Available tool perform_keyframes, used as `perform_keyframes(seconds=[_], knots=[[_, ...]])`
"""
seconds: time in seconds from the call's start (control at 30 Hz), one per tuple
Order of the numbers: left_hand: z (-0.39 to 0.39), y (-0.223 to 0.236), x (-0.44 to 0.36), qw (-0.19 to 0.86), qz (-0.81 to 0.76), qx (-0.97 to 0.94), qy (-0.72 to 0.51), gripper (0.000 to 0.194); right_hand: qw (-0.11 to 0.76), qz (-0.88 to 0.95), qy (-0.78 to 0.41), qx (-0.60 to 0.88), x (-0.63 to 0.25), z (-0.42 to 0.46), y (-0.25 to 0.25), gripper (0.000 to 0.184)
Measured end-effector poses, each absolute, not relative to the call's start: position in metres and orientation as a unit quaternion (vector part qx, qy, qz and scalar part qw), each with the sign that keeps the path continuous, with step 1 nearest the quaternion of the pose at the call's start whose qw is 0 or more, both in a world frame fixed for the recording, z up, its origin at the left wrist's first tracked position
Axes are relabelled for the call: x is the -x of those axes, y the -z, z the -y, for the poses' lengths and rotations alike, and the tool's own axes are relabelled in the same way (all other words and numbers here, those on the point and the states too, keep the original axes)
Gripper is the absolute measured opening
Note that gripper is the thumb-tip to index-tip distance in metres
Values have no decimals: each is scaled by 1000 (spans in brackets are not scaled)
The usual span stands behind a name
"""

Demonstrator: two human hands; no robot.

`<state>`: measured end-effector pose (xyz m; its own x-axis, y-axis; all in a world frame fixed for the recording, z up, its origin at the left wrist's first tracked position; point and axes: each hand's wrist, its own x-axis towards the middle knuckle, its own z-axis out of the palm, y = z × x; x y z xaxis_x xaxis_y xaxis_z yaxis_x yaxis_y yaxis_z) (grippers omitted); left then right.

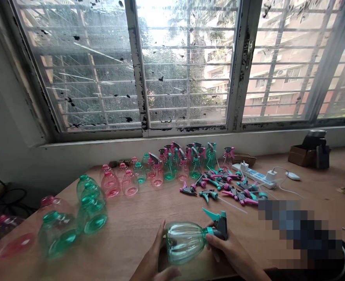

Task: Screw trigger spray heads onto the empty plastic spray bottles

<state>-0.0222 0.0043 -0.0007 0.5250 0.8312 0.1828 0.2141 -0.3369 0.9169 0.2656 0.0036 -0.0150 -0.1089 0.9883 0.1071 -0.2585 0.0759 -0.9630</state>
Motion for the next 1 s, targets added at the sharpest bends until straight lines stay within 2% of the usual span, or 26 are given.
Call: perform_keyframes(seconds=[0.17, 0.3, 0.47, 0.7, 0.87, 1.0], knots=[[-1, -4, 21, 437, -380, -736, -350, 93, 551, 482, -567, 377, -266, -4, 15, 44], [-1, -4, 20, 417, -394, -748, -333, 100, 554, 473, -574, 374, -267, -2, 15, 44], [-6, -1, 20, 444, -345, -759, -327, 113, 554, 466, -577, 377, -266, -3, 13, 46], [-5, 5, 22, 411, -364, -756, -357, 96, 553, 474, -575, 373, -266, -4, 14, 45], [-2, 0, 20, 399, -388, -758, -339, 100, 551, 469, -582, 371, -266, -3, 15, 44], [-3, -3, 20, 414, -371, -763, -330, 110, 549, 475, -581, 366, -266, -2, 14, 42]])
